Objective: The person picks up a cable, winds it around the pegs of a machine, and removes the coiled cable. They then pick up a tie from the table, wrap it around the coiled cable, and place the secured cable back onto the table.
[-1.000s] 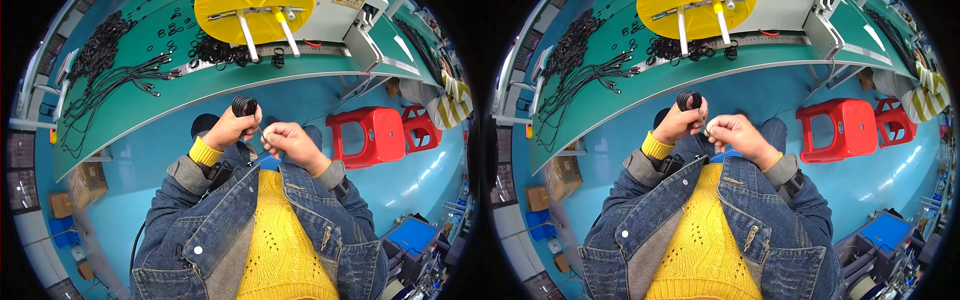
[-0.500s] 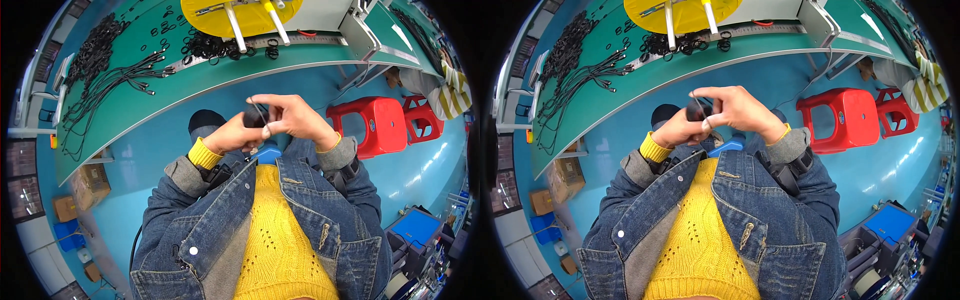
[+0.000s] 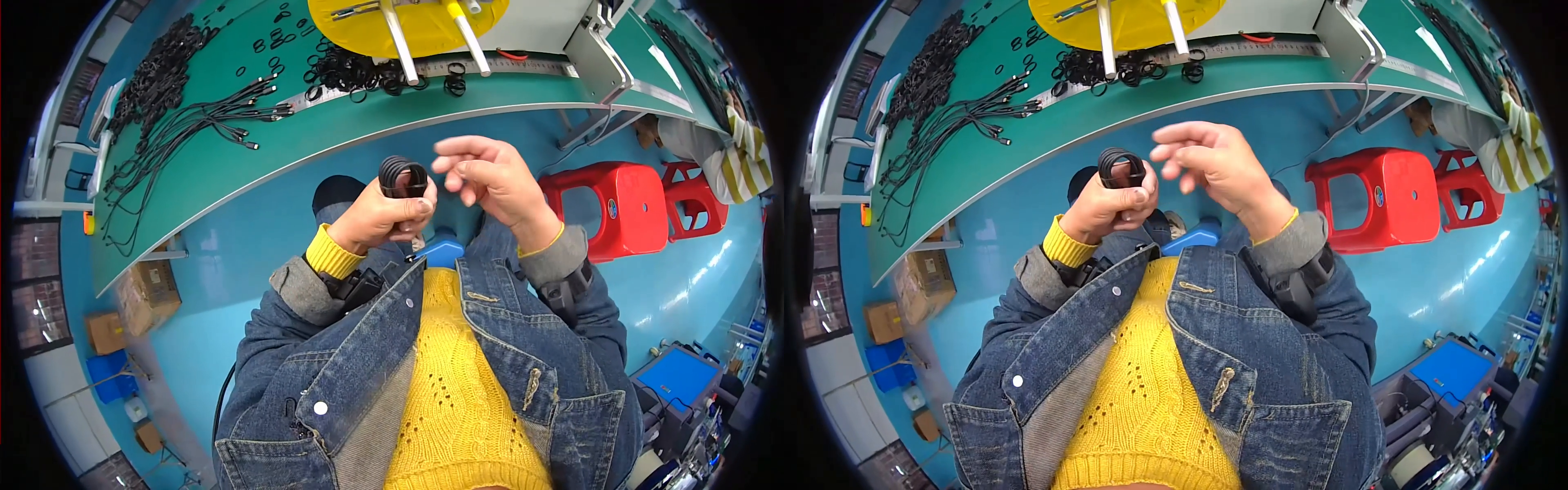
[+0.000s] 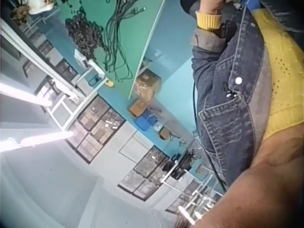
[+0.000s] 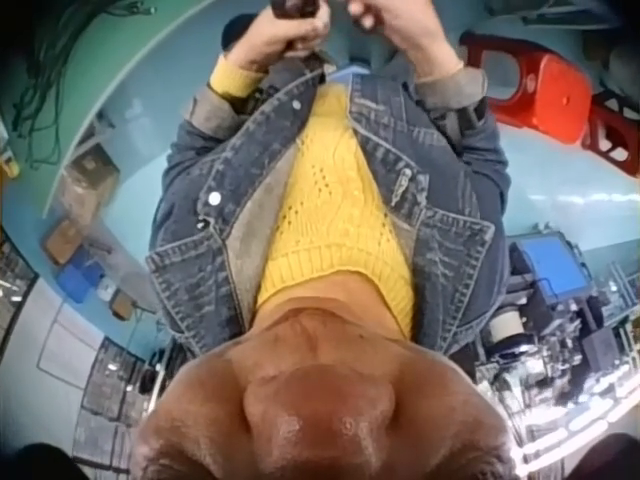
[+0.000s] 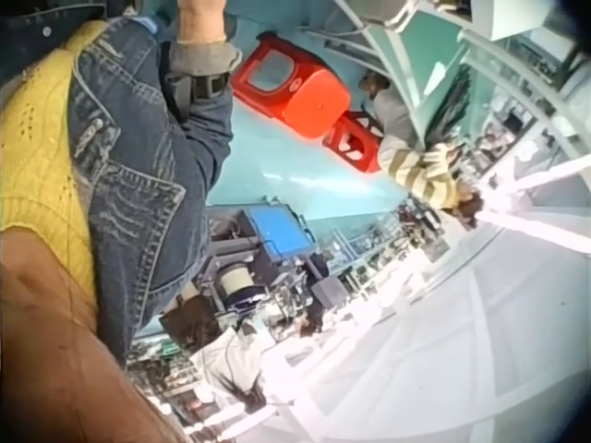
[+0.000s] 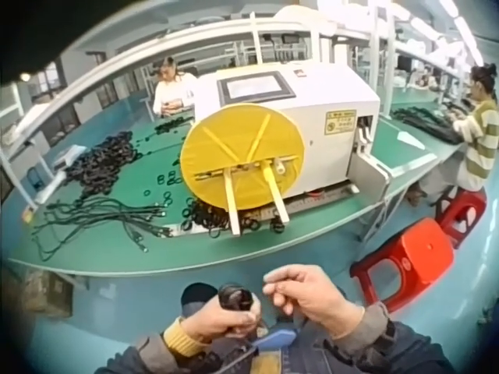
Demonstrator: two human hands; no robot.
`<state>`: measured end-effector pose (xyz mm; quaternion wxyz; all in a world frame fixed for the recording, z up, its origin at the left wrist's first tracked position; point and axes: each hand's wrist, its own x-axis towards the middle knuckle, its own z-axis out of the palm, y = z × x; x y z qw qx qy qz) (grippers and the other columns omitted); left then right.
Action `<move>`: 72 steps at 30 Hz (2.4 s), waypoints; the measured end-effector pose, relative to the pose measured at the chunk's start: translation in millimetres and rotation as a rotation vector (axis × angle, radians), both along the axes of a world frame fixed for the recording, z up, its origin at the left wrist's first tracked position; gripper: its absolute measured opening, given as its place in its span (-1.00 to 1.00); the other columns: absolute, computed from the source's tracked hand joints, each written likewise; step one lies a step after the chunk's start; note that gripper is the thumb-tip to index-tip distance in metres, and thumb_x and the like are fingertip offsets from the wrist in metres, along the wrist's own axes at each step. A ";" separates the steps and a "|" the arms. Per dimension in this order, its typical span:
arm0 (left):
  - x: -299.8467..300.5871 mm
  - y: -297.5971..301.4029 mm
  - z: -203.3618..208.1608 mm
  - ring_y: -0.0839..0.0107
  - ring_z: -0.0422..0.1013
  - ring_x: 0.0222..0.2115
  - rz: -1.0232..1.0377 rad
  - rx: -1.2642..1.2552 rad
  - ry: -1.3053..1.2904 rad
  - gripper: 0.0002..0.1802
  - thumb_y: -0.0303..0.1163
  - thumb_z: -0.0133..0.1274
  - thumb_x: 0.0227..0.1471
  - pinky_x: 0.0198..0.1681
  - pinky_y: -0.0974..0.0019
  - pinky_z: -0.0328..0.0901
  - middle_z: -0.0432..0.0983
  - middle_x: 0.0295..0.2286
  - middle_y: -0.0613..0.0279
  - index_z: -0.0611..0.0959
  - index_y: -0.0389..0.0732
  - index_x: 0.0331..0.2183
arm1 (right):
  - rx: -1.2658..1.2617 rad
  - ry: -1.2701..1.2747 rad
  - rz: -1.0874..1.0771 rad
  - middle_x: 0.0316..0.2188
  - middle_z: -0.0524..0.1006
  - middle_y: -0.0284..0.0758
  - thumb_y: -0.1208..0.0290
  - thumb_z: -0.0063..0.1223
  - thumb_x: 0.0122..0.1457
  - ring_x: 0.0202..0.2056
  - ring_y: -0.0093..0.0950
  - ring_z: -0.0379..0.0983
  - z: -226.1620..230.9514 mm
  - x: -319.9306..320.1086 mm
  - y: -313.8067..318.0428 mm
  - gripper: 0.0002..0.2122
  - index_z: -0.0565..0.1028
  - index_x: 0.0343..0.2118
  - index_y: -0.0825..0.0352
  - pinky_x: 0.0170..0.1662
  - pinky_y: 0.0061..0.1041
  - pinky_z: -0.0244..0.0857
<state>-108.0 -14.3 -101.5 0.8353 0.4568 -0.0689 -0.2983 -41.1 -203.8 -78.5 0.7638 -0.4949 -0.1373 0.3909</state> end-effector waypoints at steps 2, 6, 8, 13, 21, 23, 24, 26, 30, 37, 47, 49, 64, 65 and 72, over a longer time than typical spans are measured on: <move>1.6 2.5 -1.6 0.66 0.11 -0.73 -0.031 0.014 0.023 -0.75 -0.33 0.04 -0.07 -0.77 0.58 0.02 0.27 -0.63 0.31 0.42 -0.22 -0.32 | -0.214 -0.166 -0.100 -0.39 0.46 -0.21 0.65 -0.03 -0.18 -0.36 -0.18 0.38 -4.6 -3.1 1.8 -0.61 0.39 -0.16 0.35 -0.25 -0.36 0.29; 0.7 1.4 -10.3 0.62 0.17 -0.65 -0.080 -0.260 0.246 -0.62 -0.19 0.00 -0.02 -0.77 0.59 0.02 0.29 -0.54 0.25 0.36 -0.20 -0.21 | -0.469 -0.984 -0.206 -0.28 0.41 -0.18 0.72 -0.14 -0.20 -0.23 -0.19 0.33 -13.3 -12.0 11.0 -0.57 0.38 -0.15 0.39 -0.17 -0.38 0.28; -0.3 0.3 -11.4 0.59 0.19 -0.62 -0.091 -0.397 0.348 -0.58 -0.15 -0.02 -0.01 -0.77 0.59 0.02 0.30 -0.51 0.23 0.34 -0.20 -0.17 | -0.531 -1.358 -0.224 -0.23 0.39 -0.17 0.74 -0.17 -0.21 -0.19 -0.19 0.31 -17.6 -14.9 13.3 -0.56 0.37 -0.14 0.40 -0.16 -0.38 0.28; -3.1 -2.4 -8.2 0.49 0.24 -0.50 -0.064 -0.344 0.359 -0.50 -0.10 -0.06 0.01 -0.77 0.59 0.04 0.31 -0.40 0.18 0.28 -0.18 -0.08 | -0.563 -1.361 -0.263 -0.18 0.35 -0.13 0.79 -0.24 -0.24 -0.16 -0.16 0.28 -26.8 -17.8 13.2 -0.51 0.38 -0.12 0.37 -0.14 -0.36 0.26; -1.2 1.9 -7.5 0.52 0.24 -0.53 -0.064 -0.018 0.256 -0.65 -0.36 0.06 -0.11 -0.73 0.58 0.06 0.35 -0.47 0.25 0.42 -0.23 -0.22 | -0.595 -1.163 -0.124 -0.33 0.41 -0.13 0.63 -0.20 -0.10 -0.29 -0.20 0.36 -12.8 -13.2 4.4 -0.63 0.39 -0.15 0.35 -0.25 -0.38 0.27; -1.6 -1.7 -1.4 0.59 0.20 -0.57 -0.089 0.273 0.225 -0.66 -0.42 0.08 -0.17 -0.71 0.61 0.03 0.34 -0.51 0.31 0.43 -0.25 -0.26 | -0.599 -0.808 -0.042 -0.47 0.45 -0.13 0.49 -0.18 0.00 -0.40 -0.21 0.40 -2.9 -11.6 2.4 -0.71 0.40 -0.17 0.35 -0.33 -0.37 0.29; -1.6 -3.9 0.2 0.59 0.20 -0.57 -0.086 0.272 0.222 -0.66 -0.42 0.08 -0.17 -0.71 0.61 0.03 0.34 -0.51 0.31 0.43 -0.25 -0.26 | -0.599 -0.812 -0.040 -0.47 0.45 -0.13 0.49 -0.18 0.00 -0.40 -0.21 0.40 -5.0 -11.7 3.4 -0.71 0.40 -0.17 0.35 -0.33 -0.37 0.29; -0.1 -8.8 4.3 0.58 0.25 -0.58 -0.070 0.470 0.091 -0.73 -0.39 0.12 -0.17 -0.66 0.52 0.14 0.36 -0.58 0.35 0.48 -0.26 -0.35 | -0.567 -0.896 -0.108 -0.58 0.44 -0.11 0.34 -0.19 0.06 -0.48 -0.19 0.41 -13.7 -10.9 9.5 -0.73 0.41 -0.23 0.35 -0.39 -0.34 0.29; -6.6 -17.1 -24.8 0.50 0.36 -0.50 0.114 0.539 -0.441 -0.79 -0.39 0.14 -0.20 -0.49 0.39 0.28 0.45 -0.54 0.30 0.51 -0.27 -0.45 | -0.884 -1.295 -0.042 -0.67 0.44 -0.08 0.22 -0.15 0.08 -0.55 -0.11 0.42 0.7 -33.2 27.9 -0.73 0.40 -0.39 0.38 -0.47 -0.23 0.28; 1.1 -23.6 -43.5 0.14 0.44 -0.39 0.031 1.040 -0.493 -0.73 -0.31 0.09 -0.23 -0.36 0.23 0.30 0.48 -0.50 -0.08 0.53 -0.30 -0.46 | -0.922 -1.260 -0.100 -0.70 0.41 -0.03 0.30 -0.13 0.05 -0.60 -0.04 0.38 -27.4 -37.0 39.2 -0.77 0.32 -0.58 0.38 -0.51 -0.11 0.24; -11.1 -11.9 -79.7 0.21 0.41 -0.63 0.209 1.080 -0.566 -0.74 -0.31 0.04 -0.19 -0.55 0.25 0.29 0.46 -0.63 0.03 0.52 -0.36 -0.51 | -0.929 -1.259 -0.034 -0.71 0.42 -0.02 0.27 -0.17 0.10 -0.61 -0.08 0.40 -89.3 -21.9 55.1 -0.71 0.37 -0.62 0.40 -0.50 -0.15 0.29; -17.7 -1.9 -78.2 0.37 0.40 -0.64 0.074 0.869 -0.246 -0.75 -0.30 0.04 -0.14 -0.60 0.34 0.26 0.47 -0.63 0.13 0.55 -0.34 -0.52 | -0.928 -1.276 0.007 -0.73 0.42 -0.03 0.25 -0.18 0.12 -0.63 -0.11 0.42 -90.6 -20.2 58.9 -0.68 0.38 -0.61 0.41 -0.51 -0.18 0.29; 72.7 407.6 36.0 0.06 0.31 -0.12 0.871 1.986 -0.656 -0.42 -0.40 0.02 -0.17 -0.02 0.08 0.19 0.37 -0.13 0.04 0.34 -0.20 -0.01 | -0.682 -0.323 0.291 -0.69 0.45 -0.37 0.22 -0.08 0.11 -0.66 -0.63 0.31 -84.0 -13.2 43.9 -0.71 0.46 -0.42 0.41 -0.59 -0.62 0.19; 80.6 391.1 21.2 0.09 0.32 -0.12 0.717 2.151 -0.661 -0.44 -0.43 0.02 -0.20 -0.06 0.13 0.22 0.37 -0.13 0.05 0.39 -0.15 -0.04 | -0.689 -0.313 0.267 -0.69 0.45 -0.37 0.22 -0.08 0.11 -0.66 -0.63 0.31 -87.9 -14.2 41.5 -0.71 0.46 -0.42 0.41 -0.59 -0.62 0.19; 71.6 343.0 -4.3 0.22 0.38 -0.24 0.621 2.212 -0.788 -0.66 -0.45 0.03 -0.18 -0.22 0.15 0.28 0.47 -0.29 0.21 0.55 -0.07 -0.23 | -0.717 -0.411 0.251 -0.66 0.45 -0.36 0.37 -0.03 0.05 -0.60 -0.63 0.38 -89.2 -12.0 31.8 -0.80 0.45 -0.41 0.44 -0.53 -0.63 0.24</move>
